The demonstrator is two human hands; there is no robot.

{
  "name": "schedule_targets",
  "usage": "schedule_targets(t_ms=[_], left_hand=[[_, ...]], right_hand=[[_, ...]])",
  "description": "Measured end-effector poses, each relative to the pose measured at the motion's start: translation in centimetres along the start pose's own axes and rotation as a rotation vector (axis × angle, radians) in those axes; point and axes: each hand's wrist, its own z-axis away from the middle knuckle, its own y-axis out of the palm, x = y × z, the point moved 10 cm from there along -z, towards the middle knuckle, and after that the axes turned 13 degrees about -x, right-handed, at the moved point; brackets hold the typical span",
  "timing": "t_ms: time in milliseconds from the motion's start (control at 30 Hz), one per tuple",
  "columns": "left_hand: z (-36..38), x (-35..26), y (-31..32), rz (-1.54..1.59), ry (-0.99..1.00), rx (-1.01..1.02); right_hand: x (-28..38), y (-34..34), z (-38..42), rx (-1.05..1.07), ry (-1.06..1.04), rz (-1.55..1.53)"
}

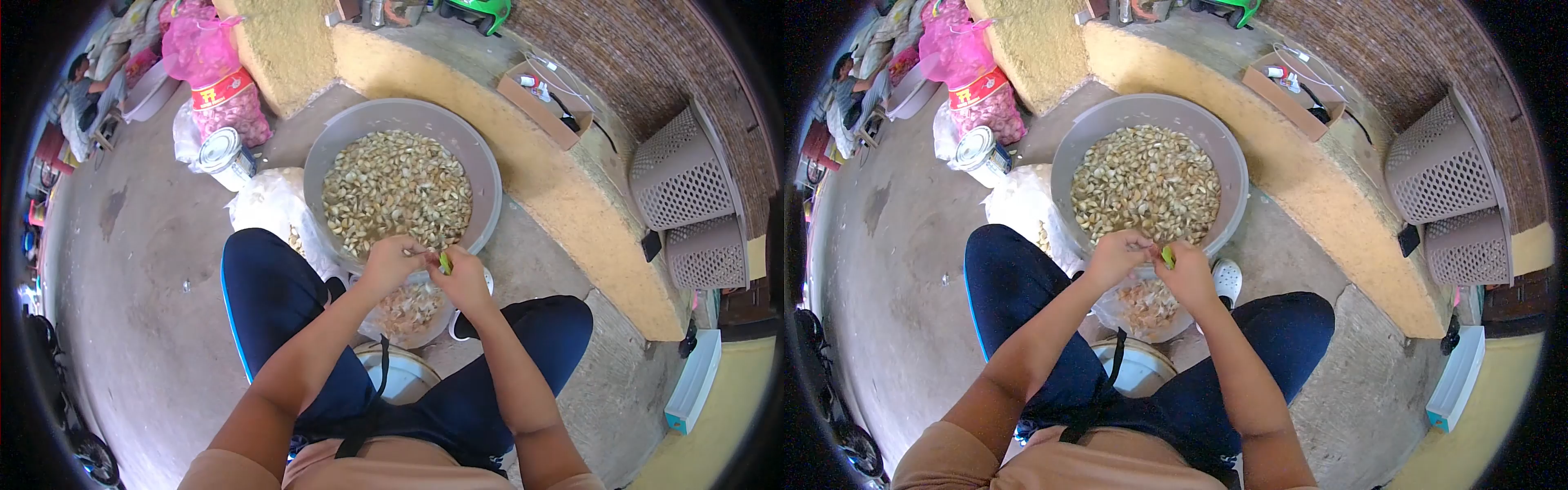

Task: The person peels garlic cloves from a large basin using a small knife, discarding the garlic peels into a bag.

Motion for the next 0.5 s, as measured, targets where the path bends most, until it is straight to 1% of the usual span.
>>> schedule_targets(t_ms=[67, 167, 267, 367, 467, 500], left_hand=[[0.2, 0.0, -0.4, -0.009, 0.048, -0.020], [0.5, -0.2, -1.9, -0.143, 0.228, -0.128], [0.7, 2.7, -1.9, -0.205, -0.033, -0.031], [1.4, 4.2, -1.0, -0.285, -0.074, 0.140], [2.3, 8.9, 1.7, -0.337, 0.006, 0.260], [2.8, 9.9, 2.3, -0.453, 0.029, 0.293]], right_hand=[[0.4, 0.4, 0.3, 0.011, -0.014, -0.002], [-0.5, 1.2, 0.3, -0.007, -0.036, 0.022], [-1.6, 1.4, 0.1, -0.014, 0.046, -0.074], [-2.9, 1.7, 0.0, -0.009, 0.170, -0.146], [-3.5, 2.8, -0.2, 0.063, 0.165, -0.052], [-4.0, 3.8, -0.3, 0.090, 0.140, 0.010]])
